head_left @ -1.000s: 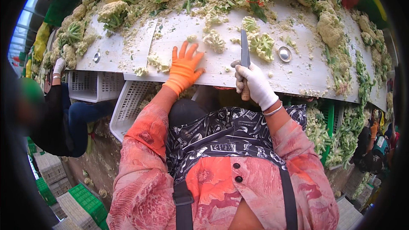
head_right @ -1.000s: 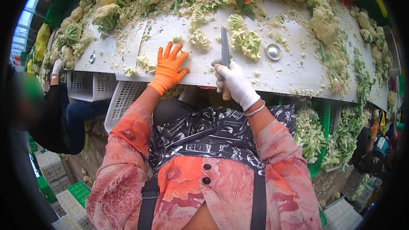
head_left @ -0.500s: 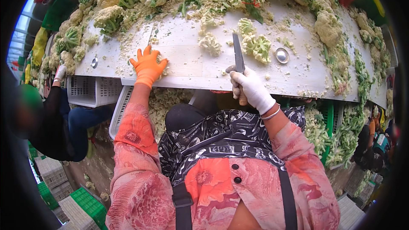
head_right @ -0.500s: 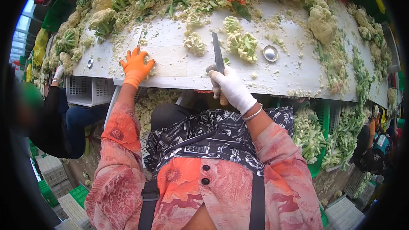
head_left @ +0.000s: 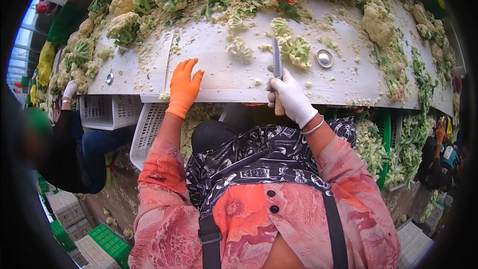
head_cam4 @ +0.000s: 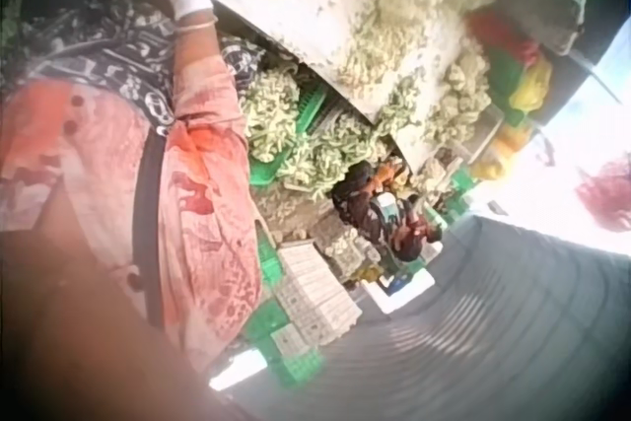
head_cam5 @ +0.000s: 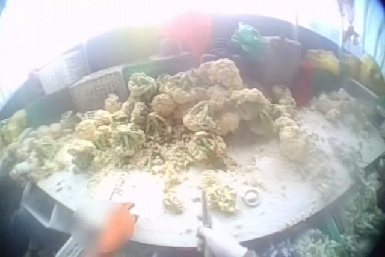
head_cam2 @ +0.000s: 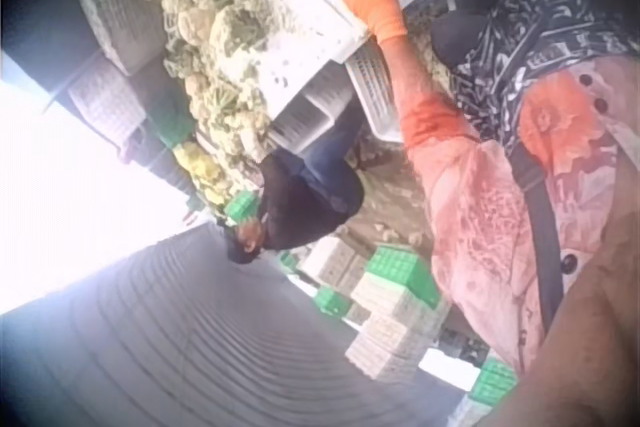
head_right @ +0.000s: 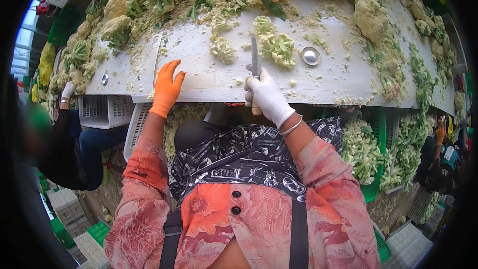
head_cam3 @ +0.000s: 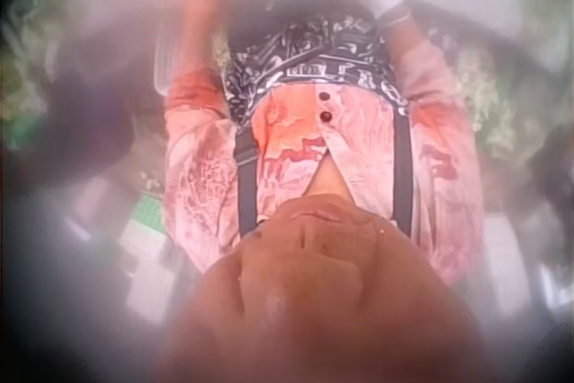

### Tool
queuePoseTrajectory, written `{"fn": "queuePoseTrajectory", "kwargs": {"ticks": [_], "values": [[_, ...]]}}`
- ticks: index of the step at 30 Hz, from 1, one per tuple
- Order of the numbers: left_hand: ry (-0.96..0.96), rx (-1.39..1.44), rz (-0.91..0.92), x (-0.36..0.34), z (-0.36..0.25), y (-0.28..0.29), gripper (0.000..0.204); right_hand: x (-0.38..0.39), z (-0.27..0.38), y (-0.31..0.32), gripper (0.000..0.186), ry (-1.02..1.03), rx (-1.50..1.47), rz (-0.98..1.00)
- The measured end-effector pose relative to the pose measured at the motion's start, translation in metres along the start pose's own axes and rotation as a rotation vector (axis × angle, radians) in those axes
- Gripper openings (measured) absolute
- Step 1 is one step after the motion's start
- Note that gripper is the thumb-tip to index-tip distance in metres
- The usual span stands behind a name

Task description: The person uses a knife to trim and cut cauliflower florets on a white table. They remove leaves and stems, then separate the florets, placing the cut pieces into a white basket below.

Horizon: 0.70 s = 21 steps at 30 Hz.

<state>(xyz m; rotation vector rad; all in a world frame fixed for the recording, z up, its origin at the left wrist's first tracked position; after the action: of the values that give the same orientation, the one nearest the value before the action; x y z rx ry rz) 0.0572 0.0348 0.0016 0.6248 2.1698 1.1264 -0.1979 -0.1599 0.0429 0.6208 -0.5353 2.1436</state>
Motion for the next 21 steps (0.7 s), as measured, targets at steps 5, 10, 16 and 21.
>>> {"fn": "queuePoseTrajectory", "kwargs": {"ticks": [5,10,16,21], "values": [[-0.323,0.211,0.155,-0.061,-0.074,-0.054,0.057,-0.001,0.002,0.004,0.043,-0.019,0.025,0.097],[-0.174,0.132,0.364,-0.070,-0.097,-0.058,0.052,-0.003,0.001,0.006,0.041,-0.018,0.060,0.088],[0.043,0.512,0.293,-0.048,-0.088,-0.049,0.041,-0.016,-0.008,0.002,0.043,0.085,0.118,-0.052],[0.257,0.821,0.395,-0.037,-0.102,-0.040,0.044,-0.024,-0.012,-0.003,0.042,0.143,0.171,-0.079]]}}
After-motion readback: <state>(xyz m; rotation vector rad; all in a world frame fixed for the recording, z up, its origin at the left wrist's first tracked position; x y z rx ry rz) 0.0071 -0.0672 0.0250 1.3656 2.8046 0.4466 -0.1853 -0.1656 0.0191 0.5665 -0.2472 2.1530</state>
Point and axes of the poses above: each hand's wrist, its own x-axis away from the middle knuckle, its own y-axis out of the back of the hand, z = x × y, the point moved 1 cm from there along -x, towards the middle knuckle, and after that the axes turned 12 degrees about -z, right-handed, at the moved point
